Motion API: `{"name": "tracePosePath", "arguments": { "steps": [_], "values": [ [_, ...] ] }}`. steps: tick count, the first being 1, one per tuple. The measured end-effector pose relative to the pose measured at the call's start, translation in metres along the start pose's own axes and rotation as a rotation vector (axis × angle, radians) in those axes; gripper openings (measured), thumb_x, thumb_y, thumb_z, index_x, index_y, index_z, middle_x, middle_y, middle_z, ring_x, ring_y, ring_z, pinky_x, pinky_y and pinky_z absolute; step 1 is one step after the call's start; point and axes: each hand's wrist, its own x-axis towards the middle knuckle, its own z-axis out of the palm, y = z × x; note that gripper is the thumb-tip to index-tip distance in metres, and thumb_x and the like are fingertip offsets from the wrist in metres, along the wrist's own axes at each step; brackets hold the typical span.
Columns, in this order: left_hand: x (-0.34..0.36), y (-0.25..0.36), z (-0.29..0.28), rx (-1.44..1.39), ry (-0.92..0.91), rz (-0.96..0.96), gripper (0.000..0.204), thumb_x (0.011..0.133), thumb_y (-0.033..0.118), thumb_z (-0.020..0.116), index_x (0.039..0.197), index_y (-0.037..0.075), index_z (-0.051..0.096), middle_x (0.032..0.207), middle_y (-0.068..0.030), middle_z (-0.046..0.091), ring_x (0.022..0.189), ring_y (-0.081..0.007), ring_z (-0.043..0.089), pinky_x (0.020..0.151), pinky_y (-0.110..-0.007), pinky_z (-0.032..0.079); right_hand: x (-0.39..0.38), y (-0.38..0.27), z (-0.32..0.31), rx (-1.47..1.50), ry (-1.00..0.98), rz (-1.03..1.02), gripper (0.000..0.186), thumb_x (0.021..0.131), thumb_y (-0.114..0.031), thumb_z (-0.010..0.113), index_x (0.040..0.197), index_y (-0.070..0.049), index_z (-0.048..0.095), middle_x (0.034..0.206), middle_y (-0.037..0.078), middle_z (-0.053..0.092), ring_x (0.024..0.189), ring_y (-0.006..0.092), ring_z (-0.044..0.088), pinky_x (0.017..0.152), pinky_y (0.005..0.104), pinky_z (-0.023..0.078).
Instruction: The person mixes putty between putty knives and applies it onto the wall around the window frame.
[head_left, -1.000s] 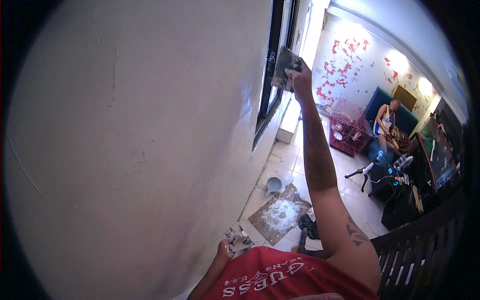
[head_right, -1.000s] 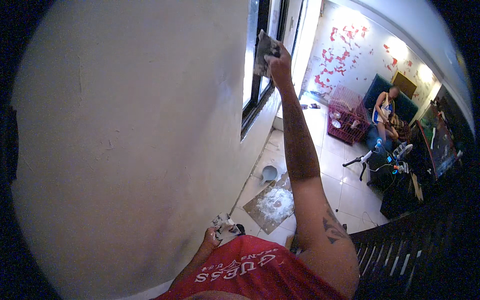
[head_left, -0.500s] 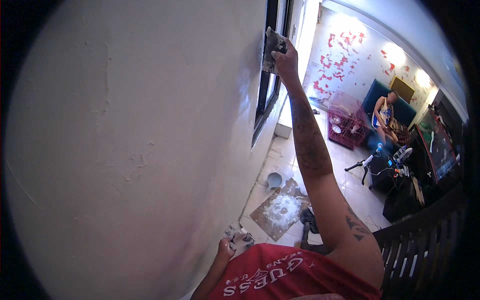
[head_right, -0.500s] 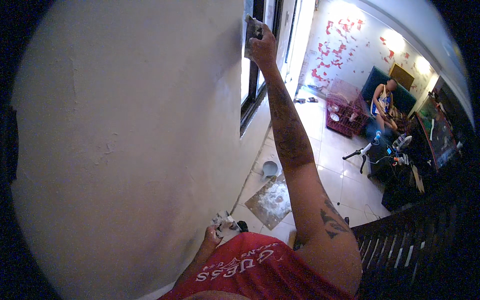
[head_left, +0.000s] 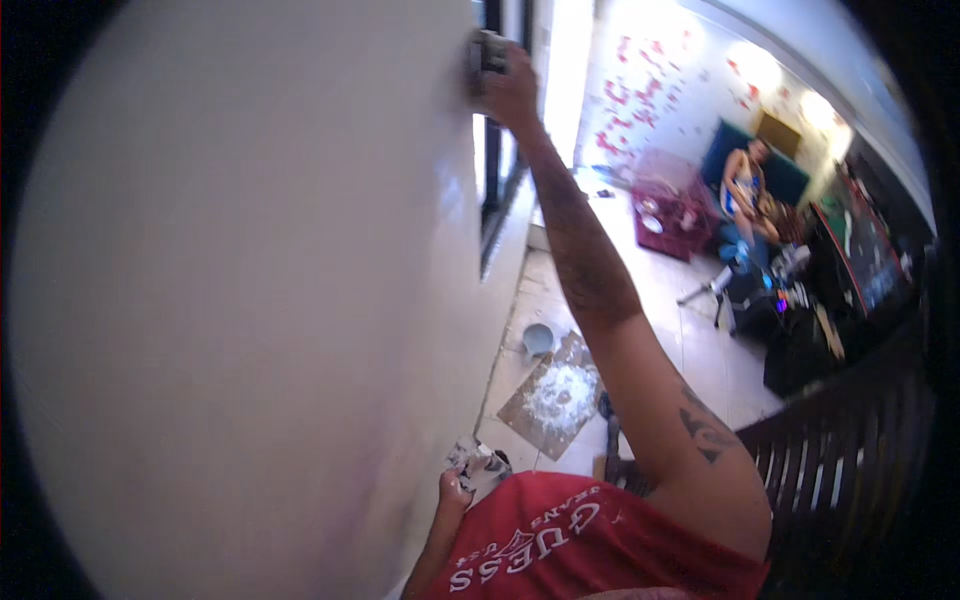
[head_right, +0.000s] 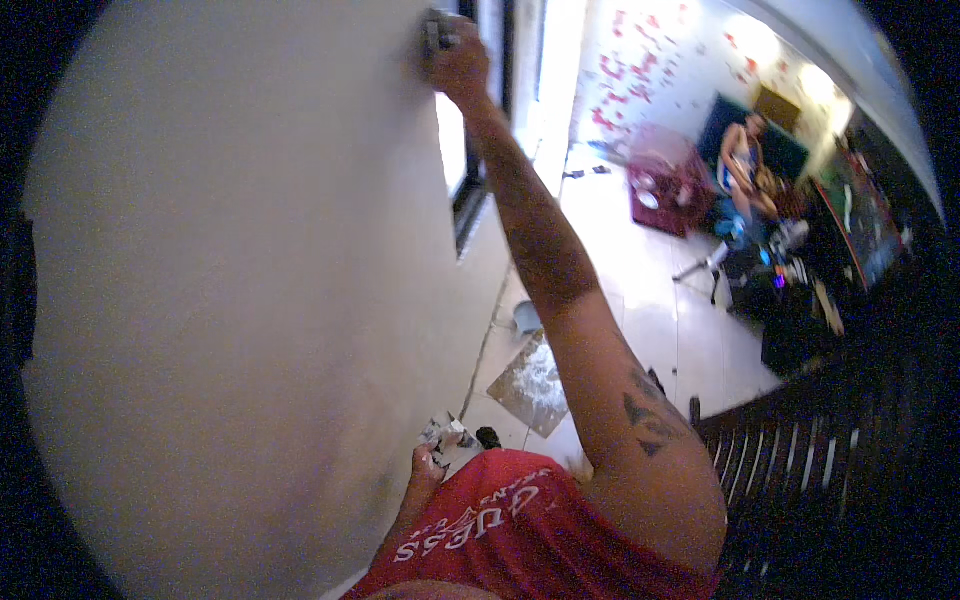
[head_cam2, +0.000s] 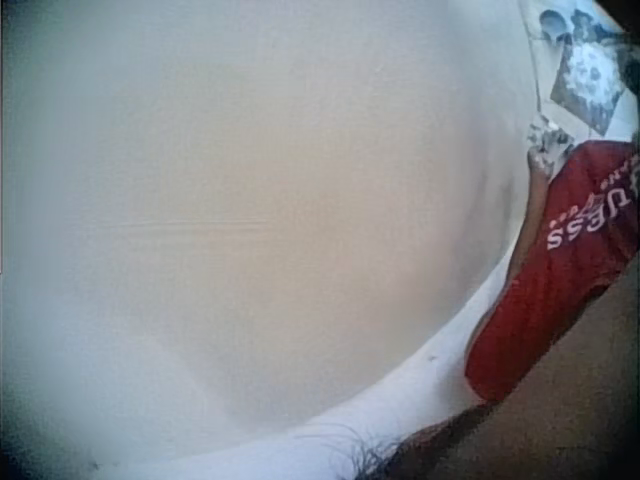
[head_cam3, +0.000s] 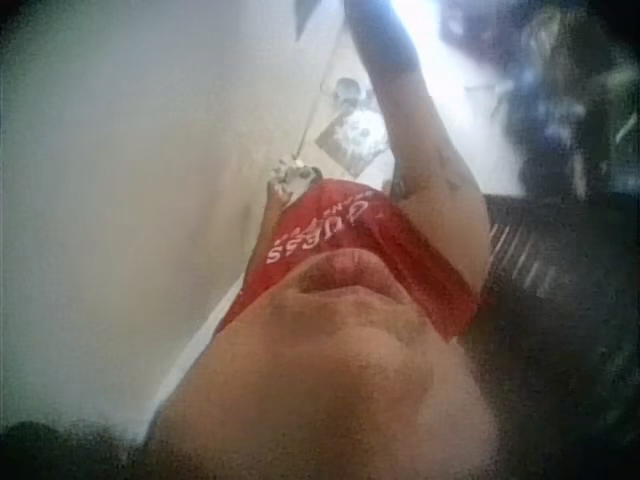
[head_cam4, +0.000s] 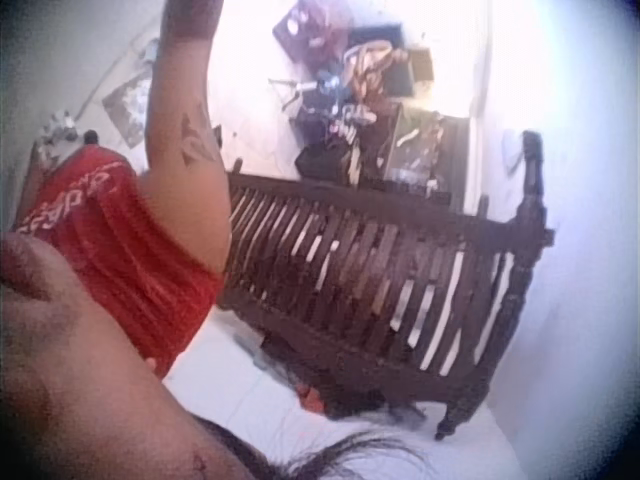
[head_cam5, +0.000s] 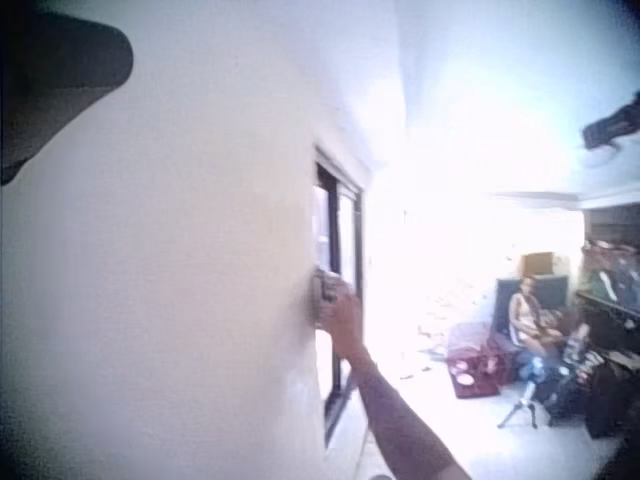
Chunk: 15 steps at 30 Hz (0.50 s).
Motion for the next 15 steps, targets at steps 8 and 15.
{"name": "tracePosePath", "arguments": {
  "steps": [8,15],
  "values": [
    [0.015,0.104,0.009,-0.997,0.013,-0.683,0.027,0.076,0.012,0.04,0.099,0.0,0.05,0.095,-0.0126,0.055,0.087,-0.0258,0.054,0.077,-0.039,0.045,-0.006,-0.019,-0.013,-0.083,-0.103,0.221,0.039,0.054,-0.005,0.054,0.093,-0.003,0.051,0.089,0.017,0.051,0.082,0.0338,0.052,0.07,0.0444,0.041],
    [0.012,0.128,0.009,-1.167,0.16,-0.798,0.03,0.077,0.012,0.04,0.104,0.001,0.047,0.099,-0.0142,0.054,0.09,-0.0268,0.053,0.08,-0.039,0.044,-0.01,-0.039,-0.012,-0.152,-0.11,0.159,0.043,0.054,-0.007,0.055,0.097,-0.005,0.05,0.09,0.016,0.05,0.084,0.0322,0.051,0.068,0.0448,0.039]
  ]
}}
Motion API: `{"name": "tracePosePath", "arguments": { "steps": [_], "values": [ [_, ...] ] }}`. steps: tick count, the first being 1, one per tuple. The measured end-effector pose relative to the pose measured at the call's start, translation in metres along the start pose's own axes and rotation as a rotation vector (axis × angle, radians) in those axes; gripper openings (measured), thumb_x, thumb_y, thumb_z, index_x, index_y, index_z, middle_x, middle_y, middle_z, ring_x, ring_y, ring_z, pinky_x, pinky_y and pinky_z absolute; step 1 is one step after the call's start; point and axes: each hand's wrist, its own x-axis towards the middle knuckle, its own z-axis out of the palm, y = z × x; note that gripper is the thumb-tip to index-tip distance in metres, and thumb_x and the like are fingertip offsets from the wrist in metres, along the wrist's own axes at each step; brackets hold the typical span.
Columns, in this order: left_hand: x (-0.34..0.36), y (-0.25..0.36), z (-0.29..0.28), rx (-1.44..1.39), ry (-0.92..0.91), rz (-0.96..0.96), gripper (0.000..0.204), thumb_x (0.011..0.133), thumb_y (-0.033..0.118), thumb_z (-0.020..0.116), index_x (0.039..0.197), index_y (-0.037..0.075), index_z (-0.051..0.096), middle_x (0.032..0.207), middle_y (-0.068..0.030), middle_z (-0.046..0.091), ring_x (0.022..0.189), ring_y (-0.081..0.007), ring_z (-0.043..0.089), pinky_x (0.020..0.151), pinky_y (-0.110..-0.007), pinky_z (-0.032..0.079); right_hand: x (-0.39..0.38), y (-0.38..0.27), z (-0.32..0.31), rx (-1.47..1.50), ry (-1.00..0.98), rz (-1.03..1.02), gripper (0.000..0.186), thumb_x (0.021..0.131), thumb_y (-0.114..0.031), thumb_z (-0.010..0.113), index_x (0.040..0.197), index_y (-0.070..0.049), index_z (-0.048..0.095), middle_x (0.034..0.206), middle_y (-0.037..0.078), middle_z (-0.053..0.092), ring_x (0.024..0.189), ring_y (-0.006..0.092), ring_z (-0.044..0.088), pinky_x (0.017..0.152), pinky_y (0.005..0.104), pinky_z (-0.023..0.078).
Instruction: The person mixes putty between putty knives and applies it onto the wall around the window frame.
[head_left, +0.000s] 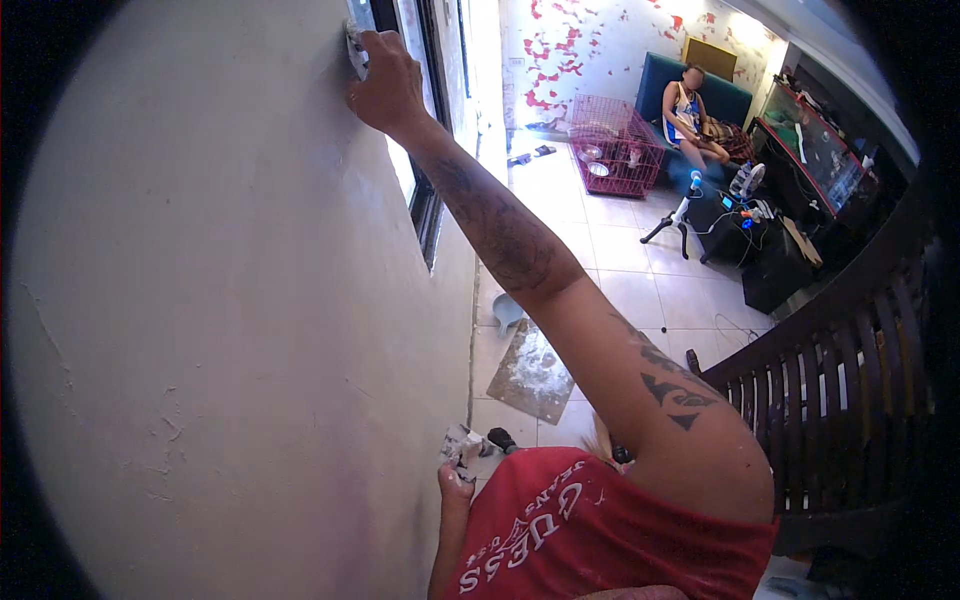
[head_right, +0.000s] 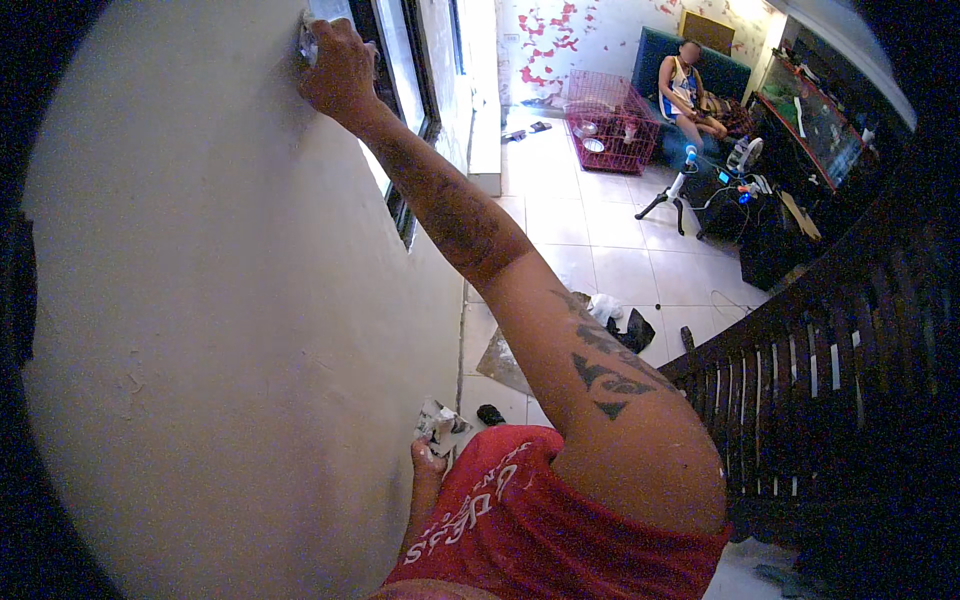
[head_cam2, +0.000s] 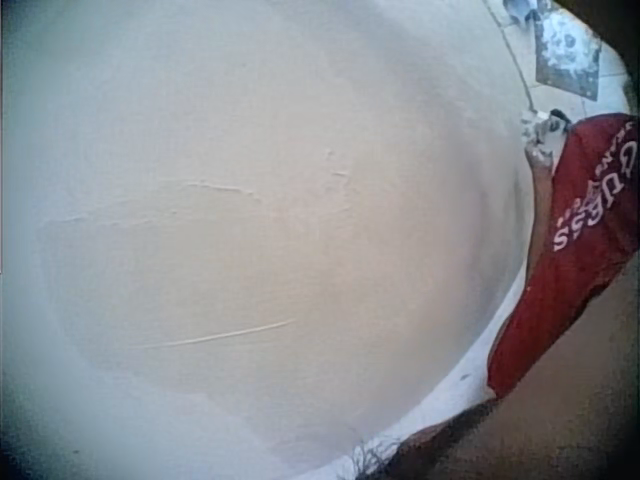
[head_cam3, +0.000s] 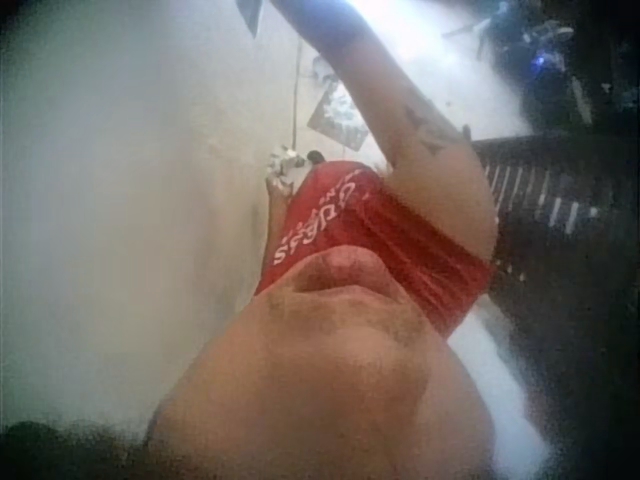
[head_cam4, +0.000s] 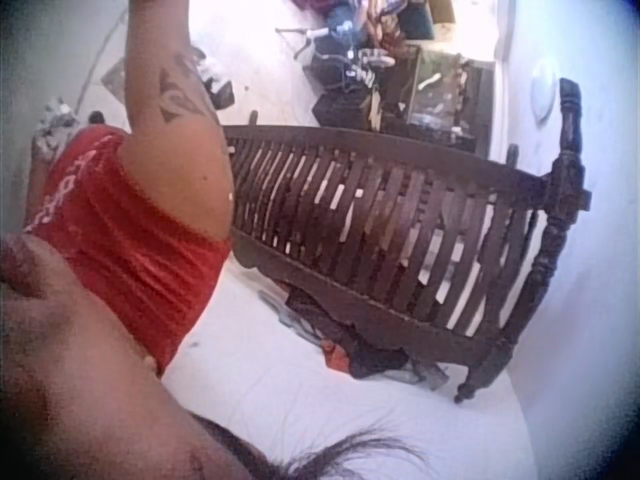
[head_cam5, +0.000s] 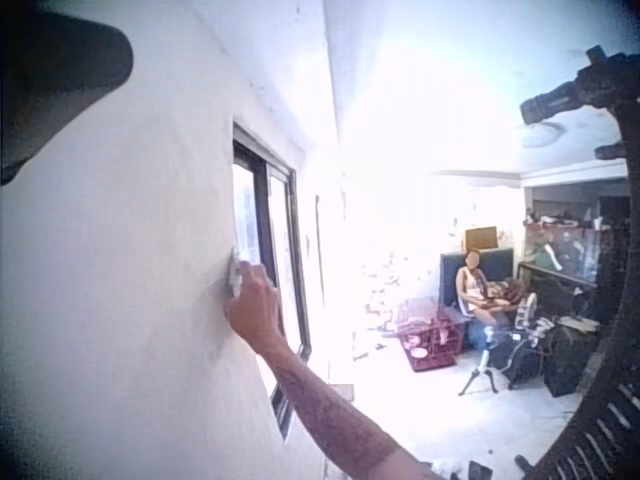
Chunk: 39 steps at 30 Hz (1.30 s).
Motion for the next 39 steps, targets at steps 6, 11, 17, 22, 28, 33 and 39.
{"name": "tracePosePath", "arguments": {
  "steps": [6,11,17,22,28,33,39],
  "values": [
    [-0.001,0.0,0.004,-0.001,0.041,-0.023,0.03,0.077,0.011,0.039,0.103,0.0,0.047,0.098,-0.0146,0.054,0.089,-0.0274,0.054,0.081,-0.039,0.043,-0.006,-0.004,0.001,0.007,0.009,-0.014,0.047,0.05,-0.008,0.057,0.097,-0.006,0.05,0.089,0.015,0.049,0.085,0.0316,0.05,0.068,0.044,0.038],
    [0.004,0.002,-0.001,-0.018,0.015,-0.043,0.031,0.077,0.011,0.037,0.104,0.001,0.046,0.098,-0.0148,0.053,0.089,-0.0273,0.053,0.08,-0.04,0.044,-0.011,-0.009,-0.003,-0.006,-0.065,-0.009,0.048,0.052,-0.003,0.059,0.098,0.001,0.049,0.093,0.017,0.047,0.087,0.0323,0.048,0.074,0.0387,0.039],
    [0.016,0.0,-0.02,0.009,0.07,-0.053,0.032,0.076,0.011,0.037,0.105,0.001,0.045,0.1,-0.0147,0.052,0.09,-0.0281,0.052,0.08,-0.041,0.044,-0.015,-0.02,-0.003,0.023,-0.075,-0.028,0.048,0.051,-0.002,0.057,0.098,0.001,0.049,0.094,0.017,0.046,0.087,0.0328,0.048,0.074,0.0389,0.039],
    [0.015,-0.003,-0.013,0.081,0.036,-0.034,0.032,0.076,0.011,0.037,0.106,0.001,0.045,0.099,-0.0145,0.052,0.089,-0.0282,0.053,0.079,-0.041,0.044,-0.02,-0.018,-0.006,-0.003,-0.078,-0.022,0.048,0.05,-0.003,0.057,0.097,0.0,0.05,0.094,0.017,0.046,0.087,0.0325,0.048,0.073,0.0396,0.038],
    [0.027,-0.003,-0.035,0.013,-0.018,-0.082,0.03,0.077,0.011,0.037,0.103,0.002,0.047,0.098,-0.0133,0.053,0.088,-0.0266,0.053,0.079,-0.04,0.044,-0.024,-0.029,-0.003,-0.004,-0.074,-0.065,0.048,0.048,-0.004,0.058,0.096,-0.001,0.05,0.094,0.015,0.046,0.088,0.0307,0.047,0.073,0.0393,0.036],
    [0.025,-0.004,-0.025,0.051,0.067,-0.094,0.026,0.078,0.014,0.039,0.097,0.002,0.051,0.093,-0.0111,0.055,0.084,-0.0235,0.054,0.077,-0.035,0.045,-0.028,-0.031,-0.006,-0.108,-0.121,-0.088,0.049,0.046,-0.004,0.059,0.095,-0.003,0.05,0.094,0.014,0.045,0.088,0.0293,0.047,0.072,0.0391,0.034],
    [0.025,-0.005,-0.025,0.117,-0.076,-0.01,0.025,0.079,0.011,0.039,0.097,-0.001,0.051,0.095,-0.0103,0.055,0.084,-0.0205,0.054,0.075,-0.031,0.045,-0.029,-0.034,-0.002,-0.157,-0.098,-0.145,0.048,0.045,-0.004,0.059,0.092,-0.003,0.05,0.092,0.014,0.045,0.085,0.0282,0.047,0.069,0.0393,0.034]
  ]
}}
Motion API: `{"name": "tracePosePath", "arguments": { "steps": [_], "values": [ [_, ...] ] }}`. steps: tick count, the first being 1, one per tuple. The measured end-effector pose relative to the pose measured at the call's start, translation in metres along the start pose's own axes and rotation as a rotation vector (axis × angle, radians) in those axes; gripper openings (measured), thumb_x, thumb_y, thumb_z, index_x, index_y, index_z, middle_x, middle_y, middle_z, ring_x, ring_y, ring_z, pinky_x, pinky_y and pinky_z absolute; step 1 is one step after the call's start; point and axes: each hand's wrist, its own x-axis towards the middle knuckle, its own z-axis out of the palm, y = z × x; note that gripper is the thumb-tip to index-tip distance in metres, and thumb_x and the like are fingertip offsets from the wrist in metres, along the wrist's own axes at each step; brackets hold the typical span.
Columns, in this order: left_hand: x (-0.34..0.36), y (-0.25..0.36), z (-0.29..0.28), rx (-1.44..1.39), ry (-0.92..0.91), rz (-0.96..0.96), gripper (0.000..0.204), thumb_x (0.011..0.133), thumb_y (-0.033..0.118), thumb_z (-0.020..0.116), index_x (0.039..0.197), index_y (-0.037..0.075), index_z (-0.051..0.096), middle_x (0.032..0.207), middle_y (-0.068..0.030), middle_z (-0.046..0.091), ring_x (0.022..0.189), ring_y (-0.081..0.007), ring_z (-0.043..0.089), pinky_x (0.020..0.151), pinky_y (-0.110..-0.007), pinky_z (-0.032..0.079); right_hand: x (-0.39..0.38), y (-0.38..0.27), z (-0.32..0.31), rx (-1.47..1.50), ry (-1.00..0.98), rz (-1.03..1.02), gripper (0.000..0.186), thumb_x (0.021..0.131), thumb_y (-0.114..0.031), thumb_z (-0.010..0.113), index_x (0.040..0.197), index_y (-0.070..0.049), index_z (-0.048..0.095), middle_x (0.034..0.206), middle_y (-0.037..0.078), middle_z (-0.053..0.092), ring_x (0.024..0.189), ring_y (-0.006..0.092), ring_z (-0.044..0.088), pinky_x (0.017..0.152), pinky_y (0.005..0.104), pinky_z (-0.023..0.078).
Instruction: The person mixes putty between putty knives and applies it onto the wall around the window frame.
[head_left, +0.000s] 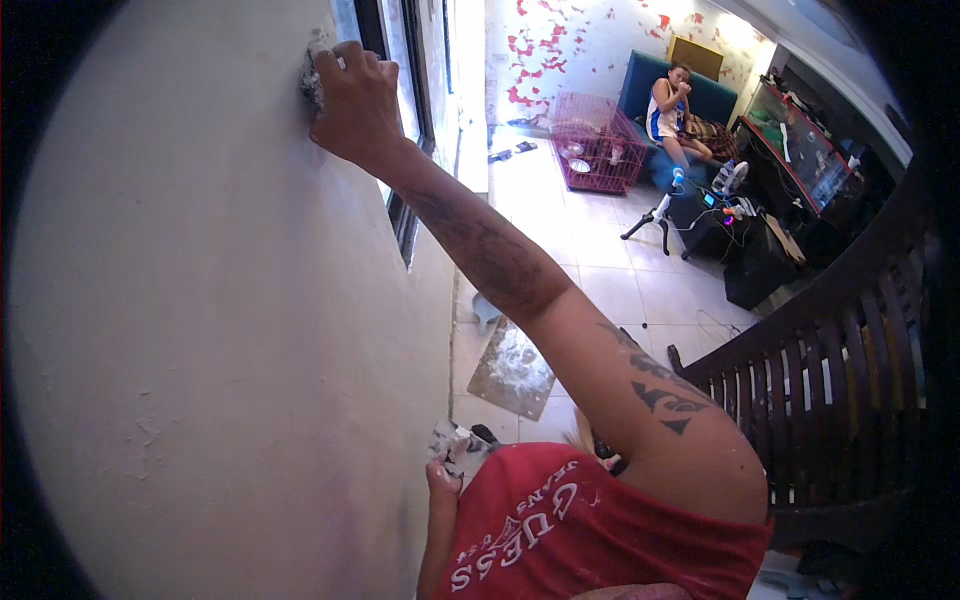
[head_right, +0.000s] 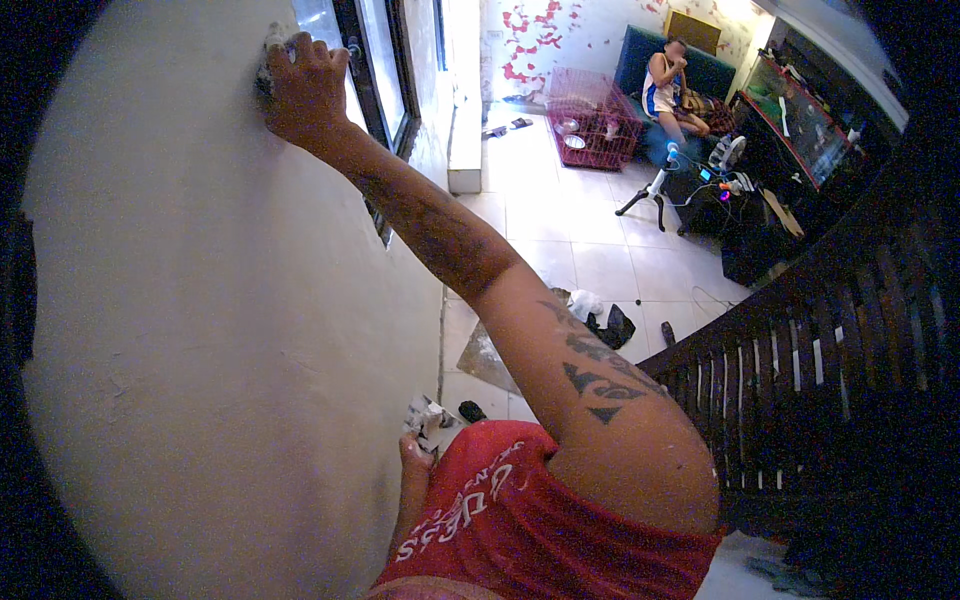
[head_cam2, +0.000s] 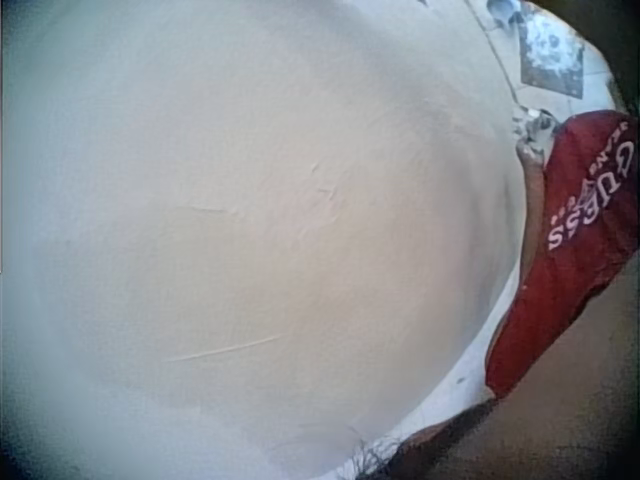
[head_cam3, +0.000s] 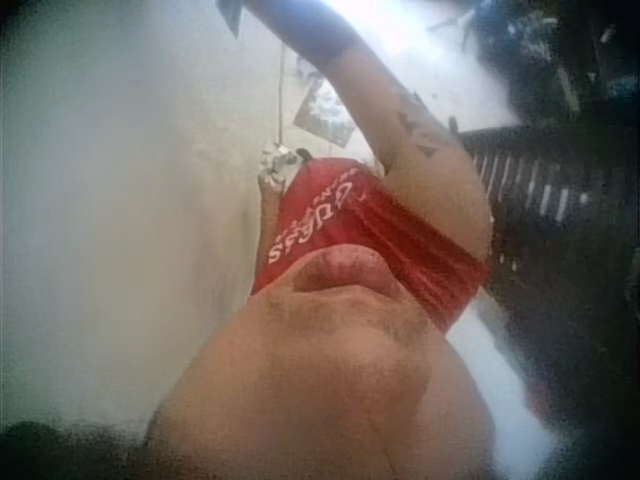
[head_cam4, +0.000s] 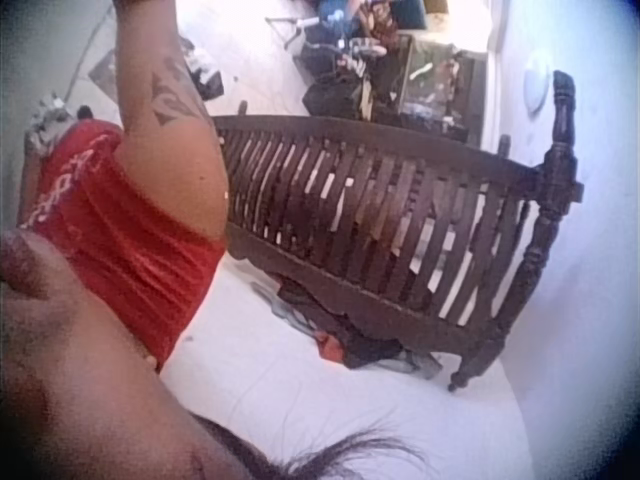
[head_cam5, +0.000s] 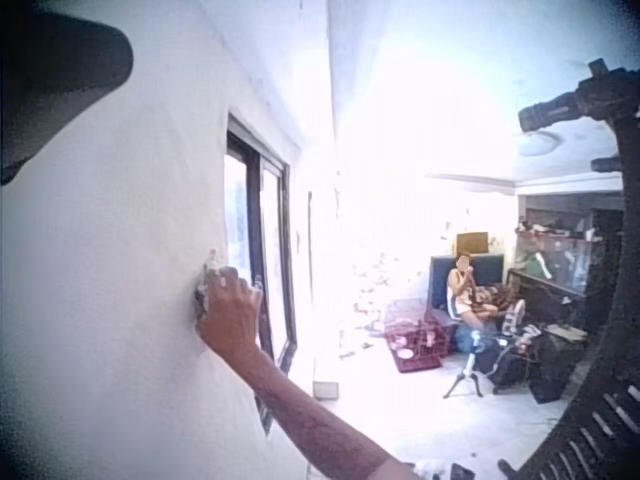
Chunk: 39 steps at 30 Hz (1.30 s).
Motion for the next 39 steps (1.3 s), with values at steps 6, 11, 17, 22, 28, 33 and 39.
{"name": "tracePosePath", "arguments": {
  "steps": [6,11,17,22,28,33,39],
  "values": [
    [-0.017,0.005,0.02,0.17,-0.079,0.078,0.028,0.079,0.012,0.037,0.101,-0.001,0.049,0.101,-0.0123,0.053,0.089,-0.0224,0.053,0.08,-0.033,0.043,0.003,0.005,-0.004,-0.132,0.026,-0.072,0.042,0.048,-0.006,0.058,0.089,0.0,0.049,0.087,0.015,0.045,0.076,0.0269,0.048,0.063,0.0391,0.034],
    [-0.024,0.01,0.032,0.429,-0.021,0.112,0.032,0.078,0.013,0.034,0.103,-0.001,0.048,0.102,-0.0139,0.052,0.092,-0.0252,0.052,0.083,-0.037,0.042,0.003,0.005,-0.008,-0.15,-0.056,-0.142,0.042,0.051,-0.006,0.056,0.092,-0.001,0.048,0.087,0.015,0.046,0.076,0.0266,0.049,0.062,0.0388,0.034],
    [-0.01,0.008,0.025,-0.081,0.077,-0.079,0.033,0.077,0.012,0.034,0.103,-0.001,0.047,0.101,-0.0148,0.052,0.093,-0.0273,0.051,0.083,-0.039,0.042,0.005,0.002,-0.014,-0.195,0.03,-0.158,0.045,0.05,-0.005,0.055,0.095,-0.001,0.047,0.088,0.015,0.045,0.08,0.0273,0.048,0.064,0.0392,0.033],
    [-0.007,0.005,0.018,-0.028,0.138,-0.075,0.031,0.076,0.012,0.035,0.102,0.0,0.047,0.097,-0.0143,0.053,0.09,-0.0274,0.052,0.081,-0.04,0.043,0.0,0.011,-0.024,-0.123,0.037,-0.118,0.045,0.051,-0.002,0.054,0.095,-0.001,0.044,0.09,0.015,0.043,0.082,0.0294,0.046,0.066,0.0406,0.034],
    [-0.004,0.006,0.009,-0.074,0.111,-0.105,0.028,0.076,0.012,0.037,0.099,0.001,0.049,0.095,-0.0133,0.054,0.089,-0.026,0.053,0.079,-0.04,0.044,-0.004,0.018,-0.032,0.068,0.059,-0.063,0.045,0.053,0.005,0.05,0.096,0.001,0.04,0.091,0.017,0.041,0.081,0.033,0.046,0.069,0.0409,0.038],
    [-0.014,0.01,0.031,-0.022,0.155,-0.075,0.028,0.079,0.017,0.037,0.098,0.002,0.051,0.096,-0.0128,0.054,0.089,-0.0256,0.053,0.08,-0.039,0.043,-0.008,0.015,-0.048,0.235,0.046,0.011,0.045,0.054,0.006,0.047,0.098,-0.001,0.04,0.088,0.017,0.04,0.078,0.0328,0.047,0.066,0.0372,0.042],
    [-0.02,0.01,0.044,0.079,0.18,-0.081,0.03,0.078,0.016,0.037,0.099,0.002,0.051,0.098,-0.0127,0.053,0.09,-0.0256,0.052,0.081,-0.039,0.042,-0.007,0.001,-0.088,0.462,-0.1,0.176,0.051,0.06,0.008,0.031,0.111,0.004,0.036,0.096,0.02,0.044,0.09,0.0232,0.045,0.074,0.0282,0.04]
  ]
}}
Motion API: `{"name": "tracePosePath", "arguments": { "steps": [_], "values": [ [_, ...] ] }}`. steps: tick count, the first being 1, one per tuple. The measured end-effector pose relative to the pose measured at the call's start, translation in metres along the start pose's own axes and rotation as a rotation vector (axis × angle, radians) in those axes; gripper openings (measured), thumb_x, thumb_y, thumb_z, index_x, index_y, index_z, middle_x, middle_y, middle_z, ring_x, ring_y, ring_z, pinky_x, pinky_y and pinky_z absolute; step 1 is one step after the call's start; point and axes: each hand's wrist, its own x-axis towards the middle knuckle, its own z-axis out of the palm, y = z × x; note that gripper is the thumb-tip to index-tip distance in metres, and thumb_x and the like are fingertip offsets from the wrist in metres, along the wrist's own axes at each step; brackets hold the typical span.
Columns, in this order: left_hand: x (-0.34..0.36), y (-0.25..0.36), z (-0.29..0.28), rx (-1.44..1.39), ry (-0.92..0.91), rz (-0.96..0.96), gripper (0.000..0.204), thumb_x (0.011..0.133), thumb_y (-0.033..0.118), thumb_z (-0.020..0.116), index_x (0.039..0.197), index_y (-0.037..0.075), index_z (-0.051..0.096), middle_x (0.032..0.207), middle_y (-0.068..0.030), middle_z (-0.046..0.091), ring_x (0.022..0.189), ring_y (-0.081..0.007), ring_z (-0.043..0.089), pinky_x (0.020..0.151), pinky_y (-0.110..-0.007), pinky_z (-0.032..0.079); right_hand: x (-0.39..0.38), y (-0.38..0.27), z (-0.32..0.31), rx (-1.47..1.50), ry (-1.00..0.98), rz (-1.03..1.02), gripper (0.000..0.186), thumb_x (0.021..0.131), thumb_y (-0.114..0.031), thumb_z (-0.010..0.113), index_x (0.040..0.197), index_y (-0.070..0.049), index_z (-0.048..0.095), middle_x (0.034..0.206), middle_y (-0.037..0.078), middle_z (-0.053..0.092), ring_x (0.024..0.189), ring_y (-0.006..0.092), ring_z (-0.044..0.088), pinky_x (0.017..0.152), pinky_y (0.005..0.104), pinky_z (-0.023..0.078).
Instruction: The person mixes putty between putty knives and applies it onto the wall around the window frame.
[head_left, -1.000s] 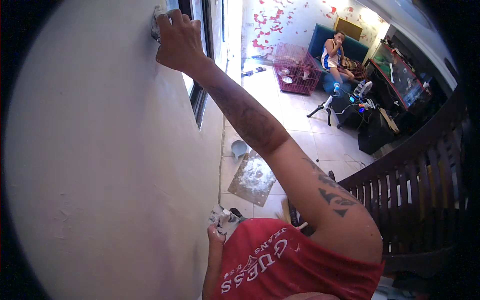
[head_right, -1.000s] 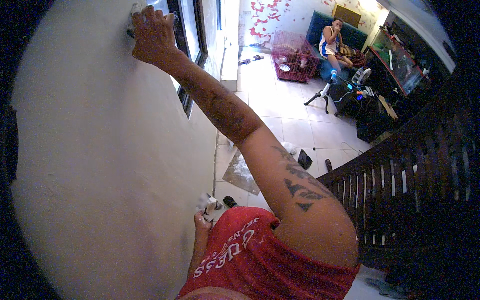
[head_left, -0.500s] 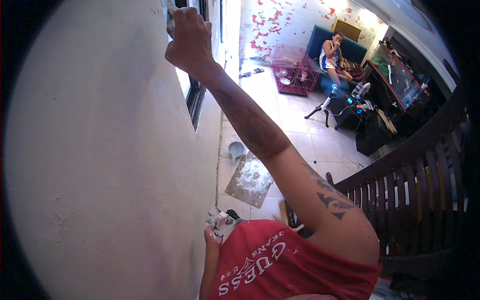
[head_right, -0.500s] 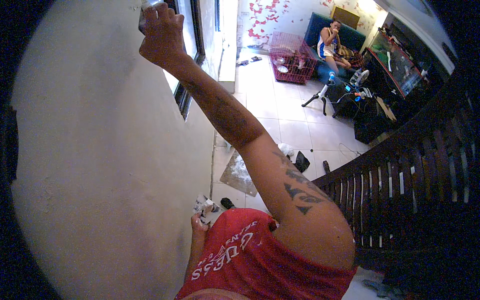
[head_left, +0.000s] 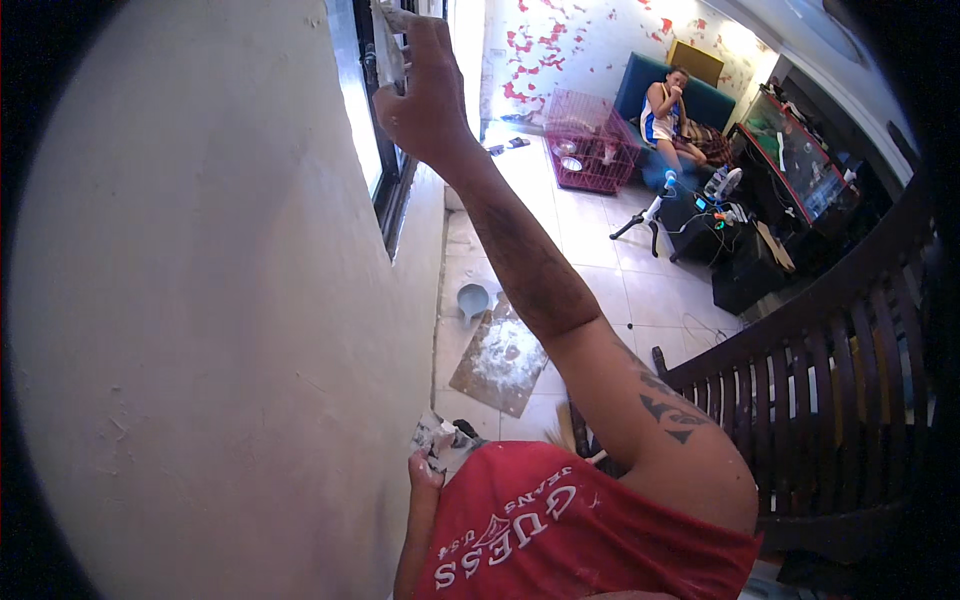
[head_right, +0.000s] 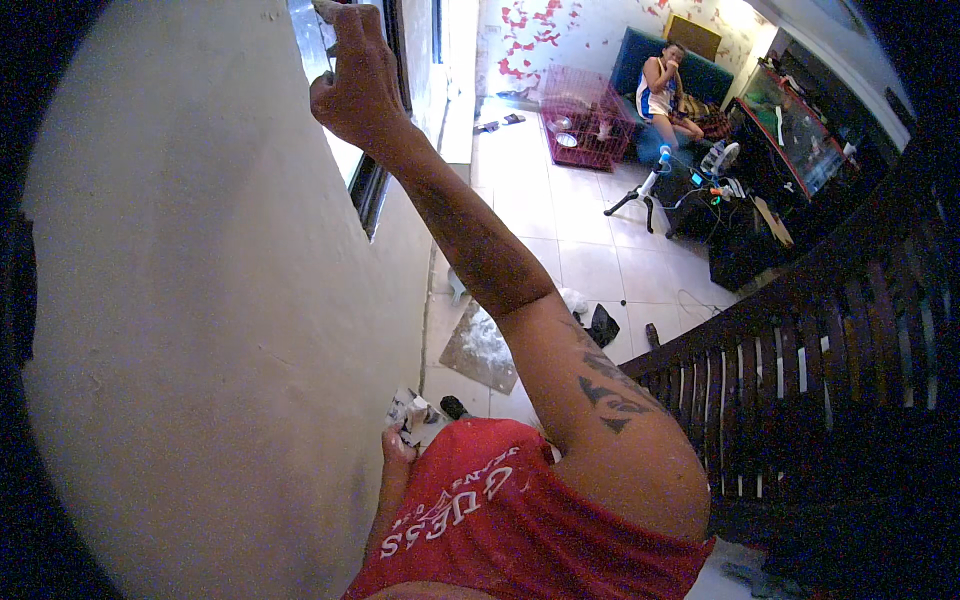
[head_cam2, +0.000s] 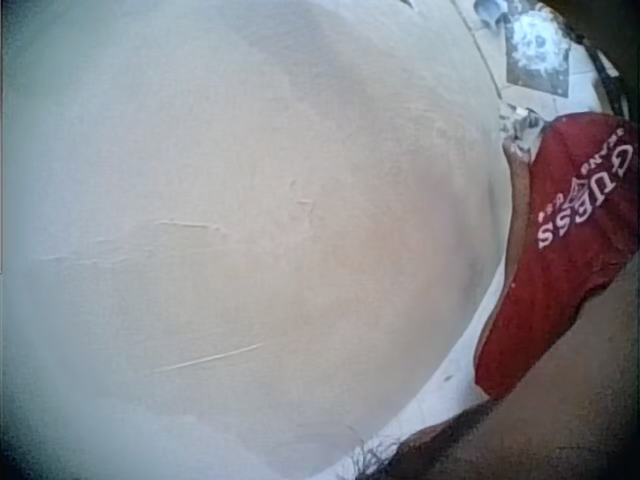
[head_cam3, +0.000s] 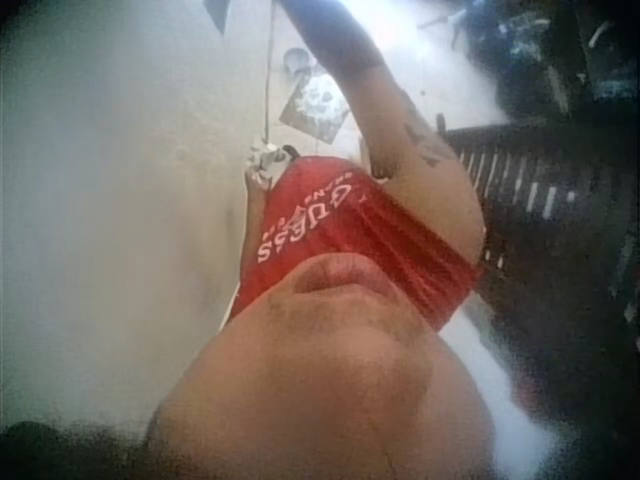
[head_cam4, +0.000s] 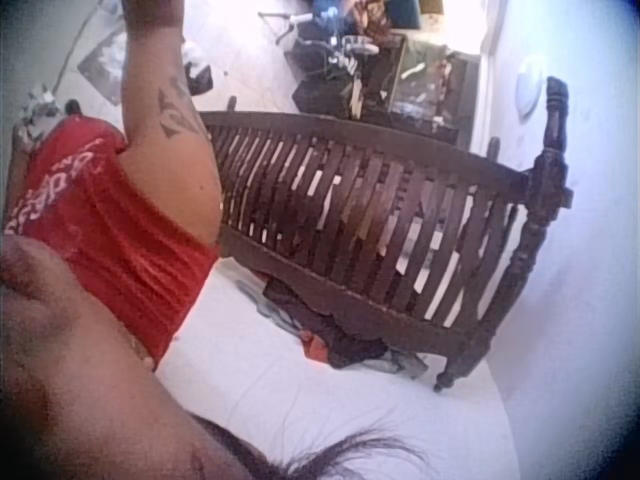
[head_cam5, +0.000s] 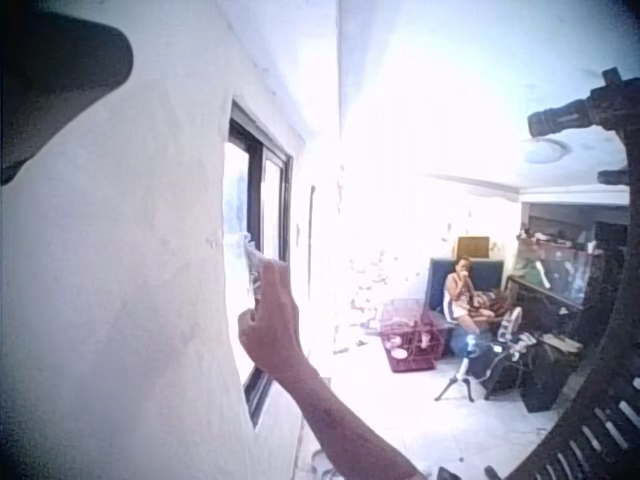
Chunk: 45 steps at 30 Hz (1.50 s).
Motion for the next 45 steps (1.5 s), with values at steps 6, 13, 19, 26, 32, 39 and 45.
{"name": "tracePosePath", "arguments": {
  "steps": [6,13,19,26,32,39,45],
  "values": [
    [0.027,-0.007,-0.033,-0.088,-0.143,-0.052,0.031,0.077,0.016,0.035,0.1,0.002,0.05,0.099,-0.013,0.053,0.091,-0.0266,0.052,0.082,-0.041,0.042,-0.055,0.03,-0.006,-0.081,0.05,-0.141,0.047,0.056,0.004,0.045,0.102,0.0,0.037,0.086,0.016,0.042,0.077,0.0282,0.047,0.069,0.0346,0.041],
    [0.026,-0.001,-0.028,-0.152,-0.18,-0.017,0.031,0.078,0.017,0.035,0.101,0.001,0.049,0.098,-0.0138,0.054,0.091,-0.027,0.053,0.082,-0.042,0.042,-0.186,0.042,-0.02,0.343,-0.064,0.526,0.053,0.056,0.001,0.043,0.109,0.003,0.033,0.099,0.016,0.043,0.093,0.023,0.043,0.084,0.0289,0.033],
    [0.02,0.0,-0.026,-0.159,-0.113,-0.023,0.033,0.077,0.013,0.034,0.104,-0.001,0.046,0.1,-0.0154,0.052,0.091,-0.0276,0.052,0.082,-0.039,0.043,-0.25,0.058,-0.034,0.33,0.033,0.783,0.059,0.055,-0.001,0.048,0.112,0.006,0.033,0.1,0.014,0.044,0.09,0.0197,0.045,0.082,0.0256,0.034],
    [0.012,0.003,-0.016,-0.162,-0.204,-0.032,0.032,0.078,0.013,0.034,0.104,-0.002,0.045,0.099,-0.0156,0.052,0.091,-0.0267,0.052,0.083,-0.039,0.042,-0.267,0.062,-0.062,0.353,0.064,0.883,0.057,0.054,0.002,0.047,0.11,0.004,0.035,0.098,0.01,0.048,0.087,0.016,0.049,0.08,0.0242,0.037],
    [0.018,0.003,-0.013,-0.147,-0.141,-0.04,0.033,0.077,0.011,0.033,0.104,-0.003,0.045,0.101,-0.0161,0.052,0.092,-0.0272,0.052,0.083,-0.039,0.042,-0.277,0.064,-0.062,0.264,0.08,0.91,0.059,0.054,0.003,0.048,0.112,0.004,0.035,0.098,0.008,0.049,0.089,0.0144,0.048,0.081,0.0235,0.036],
    [0.018,0.009,-0.009,-0.132,-0.16,-0.085,0.034,0.077,0.01,0.032,0.106,-0.002,0.044,0.102,-0.0163,0.051,0.093,-0.0275,0.051,0.084,-0.039,0.042,-0.276,0.059,-0.066,0.193,0.006,0.85,0.058,0.054,0.002,0.048,0.111,0.004,0.036,0.097,0.008,0.049,0.087,0.0138,0.048,0.08,0.023,0.037],
    [0.018,0.01,-0.004,-0.176,-0.199,-0.105,0.035,0.075,0.009,0.035,0.108,-0.002,0.042,0.102,-0.0168,0.051,0.094,-0.0286,0.051,0.083,-0.042,0.041,-0.28,0.058,-0.068,0.215,0.029,0.858,0.056,0.054,0.002,0.047,0.109,0.005,0.036,0.096,0.008,0.049,0.086,0.0136,0.048,0.079,0.0226,0.037]
  ]
}}
